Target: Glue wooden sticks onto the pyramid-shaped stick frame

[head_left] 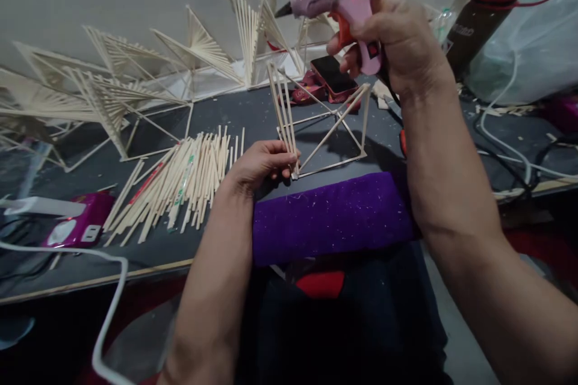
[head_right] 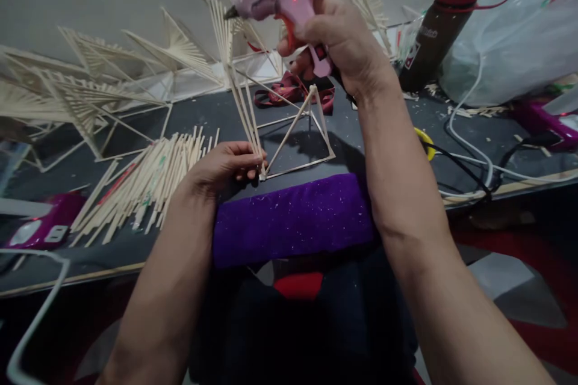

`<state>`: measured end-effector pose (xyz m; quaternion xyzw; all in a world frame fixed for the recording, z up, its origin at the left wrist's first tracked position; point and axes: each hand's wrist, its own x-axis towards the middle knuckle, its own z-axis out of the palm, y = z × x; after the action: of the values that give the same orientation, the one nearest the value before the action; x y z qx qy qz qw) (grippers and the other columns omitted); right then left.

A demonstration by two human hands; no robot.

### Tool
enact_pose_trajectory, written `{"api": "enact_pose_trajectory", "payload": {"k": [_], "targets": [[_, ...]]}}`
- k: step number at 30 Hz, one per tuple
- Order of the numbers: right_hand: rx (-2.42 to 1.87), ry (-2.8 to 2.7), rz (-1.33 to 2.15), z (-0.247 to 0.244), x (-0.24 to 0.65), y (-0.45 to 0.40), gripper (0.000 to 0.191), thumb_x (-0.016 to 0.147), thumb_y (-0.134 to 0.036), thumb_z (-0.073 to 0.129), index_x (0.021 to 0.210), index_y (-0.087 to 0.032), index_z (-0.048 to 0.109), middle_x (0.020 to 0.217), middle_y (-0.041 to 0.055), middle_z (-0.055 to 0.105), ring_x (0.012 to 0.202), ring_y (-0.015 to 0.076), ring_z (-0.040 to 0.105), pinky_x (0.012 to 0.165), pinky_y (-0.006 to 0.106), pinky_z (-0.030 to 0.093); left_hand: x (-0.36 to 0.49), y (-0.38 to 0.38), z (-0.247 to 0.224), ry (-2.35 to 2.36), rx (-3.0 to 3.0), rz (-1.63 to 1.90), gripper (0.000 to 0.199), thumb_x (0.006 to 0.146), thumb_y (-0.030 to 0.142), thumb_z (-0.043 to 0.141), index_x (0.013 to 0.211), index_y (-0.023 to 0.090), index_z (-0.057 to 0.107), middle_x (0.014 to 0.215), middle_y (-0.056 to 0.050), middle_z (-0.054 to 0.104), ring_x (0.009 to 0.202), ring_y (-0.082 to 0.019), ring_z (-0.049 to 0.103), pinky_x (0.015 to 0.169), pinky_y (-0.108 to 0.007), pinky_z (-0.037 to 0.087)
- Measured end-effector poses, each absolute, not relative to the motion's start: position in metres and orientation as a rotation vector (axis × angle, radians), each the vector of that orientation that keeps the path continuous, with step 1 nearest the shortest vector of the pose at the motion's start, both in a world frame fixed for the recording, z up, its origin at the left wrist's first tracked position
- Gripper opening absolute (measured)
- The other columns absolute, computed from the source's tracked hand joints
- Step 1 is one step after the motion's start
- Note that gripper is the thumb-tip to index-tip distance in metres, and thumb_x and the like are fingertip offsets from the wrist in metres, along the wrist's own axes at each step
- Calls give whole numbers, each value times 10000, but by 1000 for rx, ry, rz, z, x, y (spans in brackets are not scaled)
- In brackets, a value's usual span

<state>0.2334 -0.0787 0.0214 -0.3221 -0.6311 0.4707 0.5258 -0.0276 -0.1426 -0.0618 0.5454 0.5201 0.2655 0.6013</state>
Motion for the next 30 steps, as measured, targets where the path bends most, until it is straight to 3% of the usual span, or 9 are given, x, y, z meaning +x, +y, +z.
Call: {"api": "enact_pose_trajectory", "payload": {"k": [3,8,30], "targets": [[-811,-1506,1123,10,235,-80,204,820,-380,606,865,-195,678,793,41,714,502,120,599,441,231,450,-27,-143,-63,1211,1257,632,154,701,235,756,790,127,693,627,-29,645,463,-59,530,375,-170,272],[-827,-1499,1085,-2,234,-78,215,903,-330,567,803,-164,659,692,41,688,429,109,544,376,225,393,-27,-145,-63,1203,1254,655,165,691,240,767,776,123,687,627,-32,644,465,-58,535,377,-167,266],[-805,-1549,1140,-10,232,-72,206,863,-349,608,779,-170,668,625,11,653,409,105,520,381,217,380,-27,-144,-65,1203,1250,646,161,690,239,767,773,130,683,623,-30,629,463,-62,519,373,-186,256]]}}
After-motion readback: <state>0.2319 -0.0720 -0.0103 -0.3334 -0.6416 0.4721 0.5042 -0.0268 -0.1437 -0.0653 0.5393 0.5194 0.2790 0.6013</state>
